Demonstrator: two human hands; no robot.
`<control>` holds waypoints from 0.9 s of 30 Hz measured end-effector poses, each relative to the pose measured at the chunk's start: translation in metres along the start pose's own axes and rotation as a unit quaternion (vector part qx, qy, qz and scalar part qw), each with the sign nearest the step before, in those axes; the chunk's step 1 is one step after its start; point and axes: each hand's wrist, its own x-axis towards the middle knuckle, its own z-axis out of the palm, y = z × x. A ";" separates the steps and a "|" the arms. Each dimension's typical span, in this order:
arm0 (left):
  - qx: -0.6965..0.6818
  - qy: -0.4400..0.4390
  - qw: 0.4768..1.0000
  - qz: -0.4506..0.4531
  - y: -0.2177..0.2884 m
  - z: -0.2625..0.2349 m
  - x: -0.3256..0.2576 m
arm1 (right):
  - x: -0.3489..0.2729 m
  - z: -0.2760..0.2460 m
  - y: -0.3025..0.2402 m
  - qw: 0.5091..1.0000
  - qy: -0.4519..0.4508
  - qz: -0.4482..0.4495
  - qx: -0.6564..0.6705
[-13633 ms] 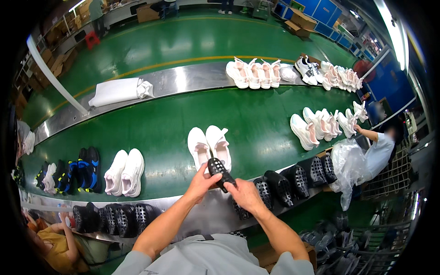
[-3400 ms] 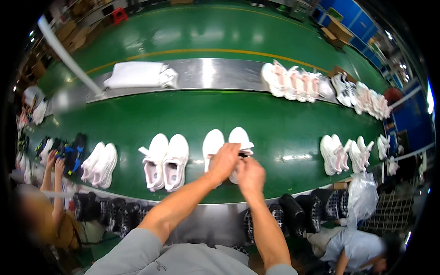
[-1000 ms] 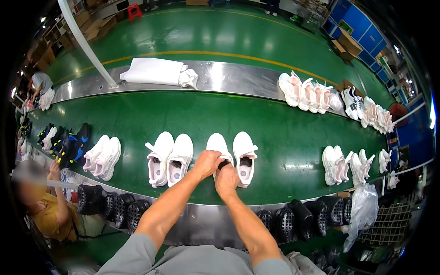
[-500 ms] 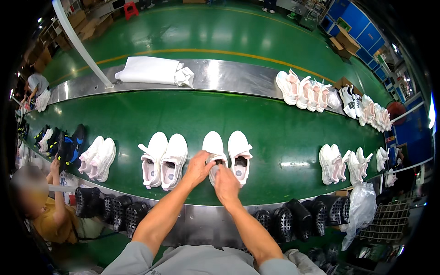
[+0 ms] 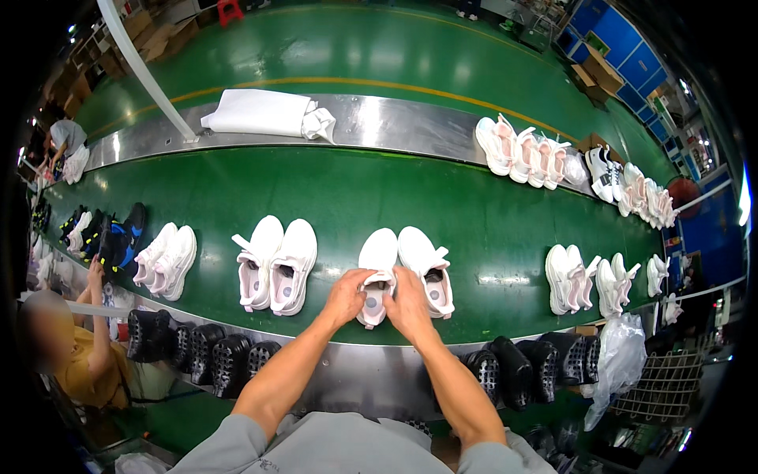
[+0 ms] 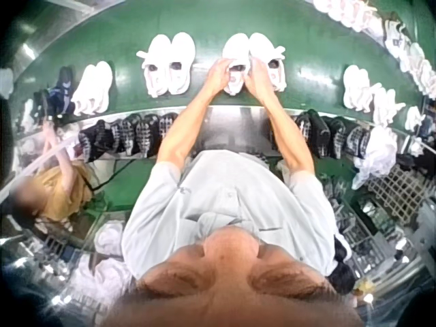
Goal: The person inserts black plastic shoe trees into white sneakers moving along a conveyor belt. The person picks up each shoe tree, places it inside a sneaker, and then moves to the next pair. The process is repeated for multiple pairs of sneakers.
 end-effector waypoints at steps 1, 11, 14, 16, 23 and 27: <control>0.019 -0.010 0.999 -0.026 0.002 0.001 0.001 | 0.008 0.012 0.003 0.999 0.012 0.019 0.048; -0.046 0.070 0.987 -0.136 -0.020 0.008 -0.021 | 0.006 0.027 0.007 0.978 -0.117 -0.149 -0.089; 0.017 0.065 0.994 -0.088 -0.002 0.003 -0.019 | 0.008 0.024 0.003 0.992 -0.089 -0.083 0.016; 0.111 0.073 0.990 0.044 0.015 -0.002 -0.020 | 0.009 0.023 0.004 0.954 -0.079 0.112 0.267; 0.283 -0.074 0.939 0.182 0.026 -0.008 -0.001 | 0.011 0.016 0.028 0.972 -0.012 0.178 0.153; 0.361 -0.135 0.883 0.268 0.030 -0.019 -0.014 | 0.005 0.019 0.041 0.966 -0.036 0.214 0.143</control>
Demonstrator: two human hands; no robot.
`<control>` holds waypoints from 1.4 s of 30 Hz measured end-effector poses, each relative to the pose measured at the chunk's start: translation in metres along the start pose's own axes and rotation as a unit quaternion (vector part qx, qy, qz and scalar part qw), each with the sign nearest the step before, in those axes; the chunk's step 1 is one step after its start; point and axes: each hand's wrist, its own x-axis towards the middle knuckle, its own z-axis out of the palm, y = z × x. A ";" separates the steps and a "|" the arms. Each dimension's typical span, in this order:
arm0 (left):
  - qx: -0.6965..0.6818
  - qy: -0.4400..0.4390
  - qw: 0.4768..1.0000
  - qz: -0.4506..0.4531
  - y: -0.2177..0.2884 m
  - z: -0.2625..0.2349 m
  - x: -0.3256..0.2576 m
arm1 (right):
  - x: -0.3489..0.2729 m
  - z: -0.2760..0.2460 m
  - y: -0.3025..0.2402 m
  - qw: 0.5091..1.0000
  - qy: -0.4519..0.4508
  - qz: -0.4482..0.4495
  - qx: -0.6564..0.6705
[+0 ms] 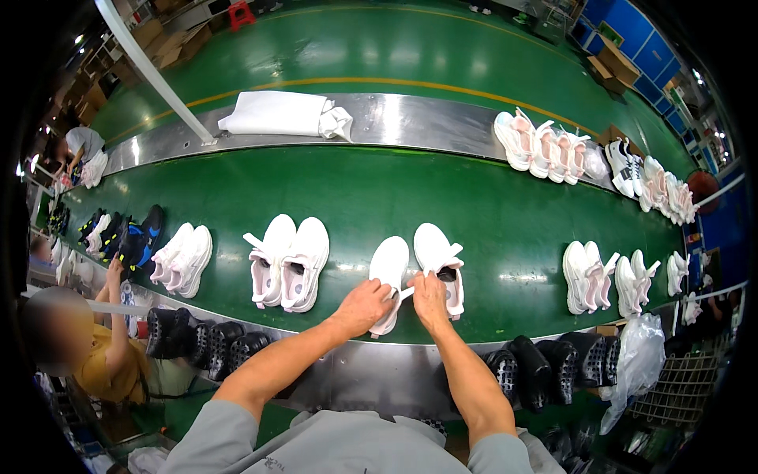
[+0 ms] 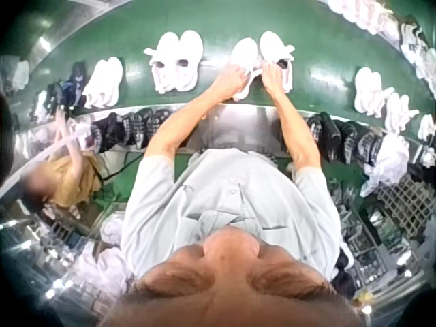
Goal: The person inserts black plastic shoe trees into white sneakers moving along a conveyor belt. The person picks up each shoe tree, places it inside a sneaker, and then moves to the next pair. The process is repeated for multiple pairs of sneakers.
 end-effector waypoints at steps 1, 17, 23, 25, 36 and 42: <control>0.030 -0.016 0.999 0.009 0.005 0.000 0.001 | -0.003 0.002 -0.007 0.999 -0.007 0.036 0.031; -0.536 0.002 0.607 -0.587 0.017 0.027 -0.026 | -0.017 -0.045 -0.066 0.953 -0.198 0.059 0.221; -0.639 -0.031 0.575 -0.509 0.014 -0.047 -0.056 | -0.060 -0.069 -0.124 0.958 -0.244 -0.021 0.147; -0.570 -0.067 0.664 -0.480 0.013 -0.055 -0.059 | -0.076 -0.071 -0.133 0.961 -0.263 -0.023 0.087; -0.273 0.022 0.946 -0.171 0.019 -0.072 -0.070 | -0.114 -0.072 -0.151 0.937 -0.339 -0.039 0.077; -0.207 0.026 0.976 -0.065 0.020 -0.084 -0.065 | -0.112 -0.060 -0.144 0.936 -0.343 0.003 0.085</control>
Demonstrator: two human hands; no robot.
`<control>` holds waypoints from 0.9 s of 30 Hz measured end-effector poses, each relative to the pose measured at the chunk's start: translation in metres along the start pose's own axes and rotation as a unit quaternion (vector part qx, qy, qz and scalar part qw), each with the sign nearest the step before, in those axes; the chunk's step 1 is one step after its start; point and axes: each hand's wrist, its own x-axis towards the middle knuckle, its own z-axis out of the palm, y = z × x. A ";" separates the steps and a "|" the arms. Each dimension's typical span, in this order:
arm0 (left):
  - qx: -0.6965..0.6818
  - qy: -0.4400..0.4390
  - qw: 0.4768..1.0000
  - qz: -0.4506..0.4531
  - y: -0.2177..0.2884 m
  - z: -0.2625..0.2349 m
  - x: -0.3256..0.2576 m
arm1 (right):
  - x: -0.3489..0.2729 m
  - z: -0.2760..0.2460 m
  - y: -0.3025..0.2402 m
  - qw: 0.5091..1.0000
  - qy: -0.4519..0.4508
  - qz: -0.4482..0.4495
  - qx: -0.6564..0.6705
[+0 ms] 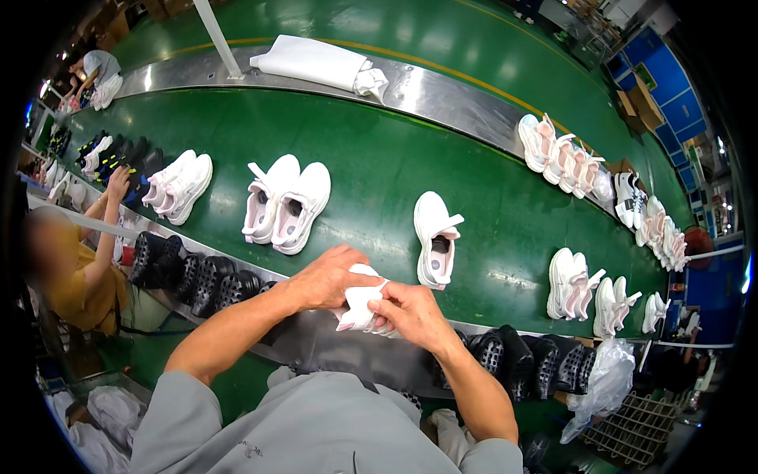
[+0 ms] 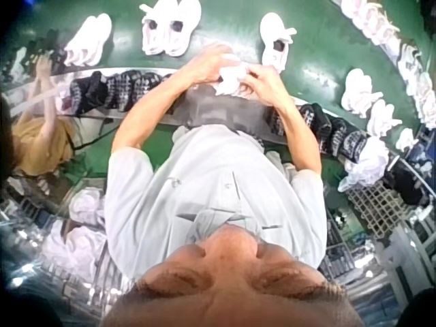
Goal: The person inserts black plastic shoe trees into white sneakers moving along a conveyor belt. The person picks up each shoe tree, places it inside a sneaker, and then moves to the next pair. The process is repeated for multiple pairs of sneakers.
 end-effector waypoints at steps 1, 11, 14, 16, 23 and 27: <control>0.007 -0.010 1.000 0.005 0.001 -0.002 0.001 | 0.003 0.001 0.003 1.000 0.001 0.015 0.017; 0.079 -0.076 0.993 0.050 0.010 -0.019 0.011 | 0.015 0.010 -0.001 0.995 -0.026 0.095 0.004; 0.075 -0.075 0.993 0.046 0.012 -0.020 0.012 | 0.019 0.013 -0.003 0.993 -0.031 0.117 -0.002; 0.077 -0.079 0.993 0.040 0.014 -0.023 0.012 | 0.024 0.010 -0.004 0.991 -0.045 0.126 -0.024; 0.100 -0.057 0.957 -0.265 0.005 -0.013 0.011 | 0.065 -0.001 0.039 0.944 0.287 -0.023 -0.162; 0.057 -0.044 0.874 -0.481 -0.028 0.018 0.011 | 0.072 0.008 0.036 0.924 0.339 -0.127 -0.120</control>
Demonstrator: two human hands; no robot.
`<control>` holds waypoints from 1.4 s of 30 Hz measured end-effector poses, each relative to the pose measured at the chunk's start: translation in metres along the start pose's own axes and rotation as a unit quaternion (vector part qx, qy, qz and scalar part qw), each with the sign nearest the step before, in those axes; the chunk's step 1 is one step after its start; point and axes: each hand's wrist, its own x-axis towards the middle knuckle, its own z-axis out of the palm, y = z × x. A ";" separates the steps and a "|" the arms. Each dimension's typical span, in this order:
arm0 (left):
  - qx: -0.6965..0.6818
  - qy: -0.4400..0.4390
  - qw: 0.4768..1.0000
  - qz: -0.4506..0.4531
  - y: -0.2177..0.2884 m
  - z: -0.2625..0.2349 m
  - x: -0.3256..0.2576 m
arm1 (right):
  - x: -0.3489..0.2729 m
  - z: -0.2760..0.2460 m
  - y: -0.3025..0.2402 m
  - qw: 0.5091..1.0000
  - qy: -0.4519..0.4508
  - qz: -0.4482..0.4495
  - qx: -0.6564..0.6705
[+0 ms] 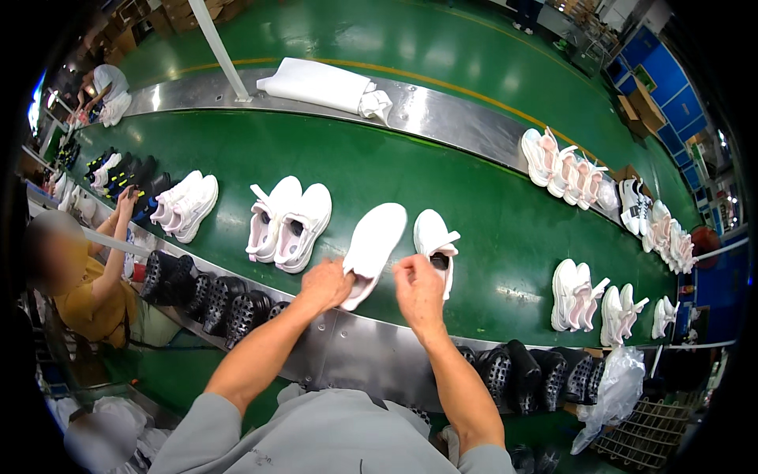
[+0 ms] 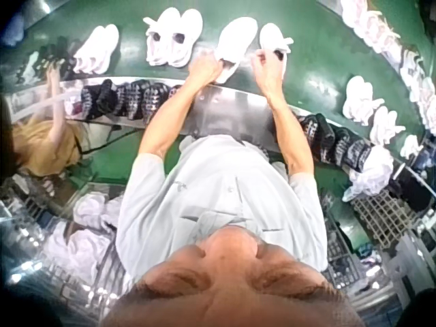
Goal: The person inserts black plastic shoe trees into white sneakers moving along a conveyor belt. The person picks up each shoe tree, places it inside a sneaker, and then moves to the next pair. The process is repeated for multiple pairs of sneakers.
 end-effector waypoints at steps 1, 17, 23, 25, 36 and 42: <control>0.028 -0.004 1.000 -0.006 0.003 0.008 0.004 | -0.001 0.006 0.007 0.999 -0.008 -0.032 0.003; -0.117 -0.029 0.989 -0.083 -0.010 0.099 0.042 | -0.018 0.065 0.066 0.980 -0.035 -0.152 -0.123; 0.032 0.131 0.990 0.028 0.031 0.021 -0.013 | 0.003 -0.015 0.101 0.956 0.122 0.004 -0.268; -0.034 0.209 0.961 0.179 0.048 0.044 0.000 | 0.006 -0.012 0.135 0.968 0.050 0.118 -0.215; -0.126 0.085 0.973 0.173 0.083 0.100 0.057 | 0.023 -0.005 0.124 0.980 -0.051 -0.071 -0.181; -0.213 0.131 0.967 0.048 0.071 0.101 0.062 | 0.019 -0.009 0.132 0.943 -0.124 -0.236 -0.199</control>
